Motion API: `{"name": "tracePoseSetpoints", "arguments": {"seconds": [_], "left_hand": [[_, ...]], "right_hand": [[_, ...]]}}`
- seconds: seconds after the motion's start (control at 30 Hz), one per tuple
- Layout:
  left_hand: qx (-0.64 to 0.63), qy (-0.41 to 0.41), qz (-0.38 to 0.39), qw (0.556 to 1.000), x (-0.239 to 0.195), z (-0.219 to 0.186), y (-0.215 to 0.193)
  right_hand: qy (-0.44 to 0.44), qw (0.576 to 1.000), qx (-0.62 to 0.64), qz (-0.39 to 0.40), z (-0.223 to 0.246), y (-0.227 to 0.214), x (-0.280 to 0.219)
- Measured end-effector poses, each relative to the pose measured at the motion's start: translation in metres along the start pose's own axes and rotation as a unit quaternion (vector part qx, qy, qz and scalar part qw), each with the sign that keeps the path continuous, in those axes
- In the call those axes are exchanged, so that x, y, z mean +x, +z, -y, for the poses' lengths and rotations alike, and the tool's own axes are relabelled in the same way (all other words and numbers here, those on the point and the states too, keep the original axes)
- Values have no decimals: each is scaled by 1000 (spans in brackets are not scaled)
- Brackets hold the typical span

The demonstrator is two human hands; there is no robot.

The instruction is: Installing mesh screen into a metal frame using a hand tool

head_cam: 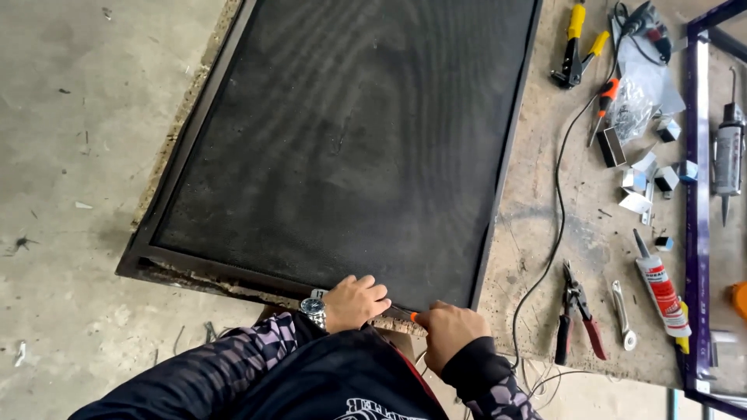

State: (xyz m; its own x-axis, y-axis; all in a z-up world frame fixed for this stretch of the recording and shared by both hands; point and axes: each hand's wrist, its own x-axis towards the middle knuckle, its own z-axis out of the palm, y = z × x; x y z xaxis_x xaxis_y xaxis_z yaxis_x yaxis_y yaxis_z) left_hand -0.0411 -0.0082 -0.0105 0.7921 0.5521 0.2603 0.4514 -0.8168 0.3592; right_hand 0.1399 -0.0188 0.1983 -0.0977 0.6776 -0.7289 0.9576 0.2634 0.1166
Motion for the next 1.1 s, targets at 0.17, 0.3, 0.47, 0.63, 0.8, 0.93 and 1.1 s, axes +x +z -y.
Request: {"name": "tracePoseSetpoints", "arguments": {"seconds": [0.17,0.3,0.47,0.63,0.8,0.93,1.1], "left_hand": [[-30,-8,17,999,-2,3,12],[-21,-10,27,999,1,6,9],[-122,-16,16,992,-10,20,-13],[-52,-79,-29,995,-53,18,-63],[-42,-85,-49,994,-51,12,-73],[-47,-91,-113,988,-54,18,-62],[-110,-106,-202,967,-52,26,-106]], "right_hand": [[2,1000,14,-8,-8,-4,-9],[0,1000,11,13,-5,-9,-3],[-13,999,29,-21,-14,5,-3],[11,999,5,-30,-4,7,-8],[-25,996,47,-68,-1,-37,-19],[-48,998,8,-34,13,-19,12],[-11,981,160,-107,-21,-11,7]]}}
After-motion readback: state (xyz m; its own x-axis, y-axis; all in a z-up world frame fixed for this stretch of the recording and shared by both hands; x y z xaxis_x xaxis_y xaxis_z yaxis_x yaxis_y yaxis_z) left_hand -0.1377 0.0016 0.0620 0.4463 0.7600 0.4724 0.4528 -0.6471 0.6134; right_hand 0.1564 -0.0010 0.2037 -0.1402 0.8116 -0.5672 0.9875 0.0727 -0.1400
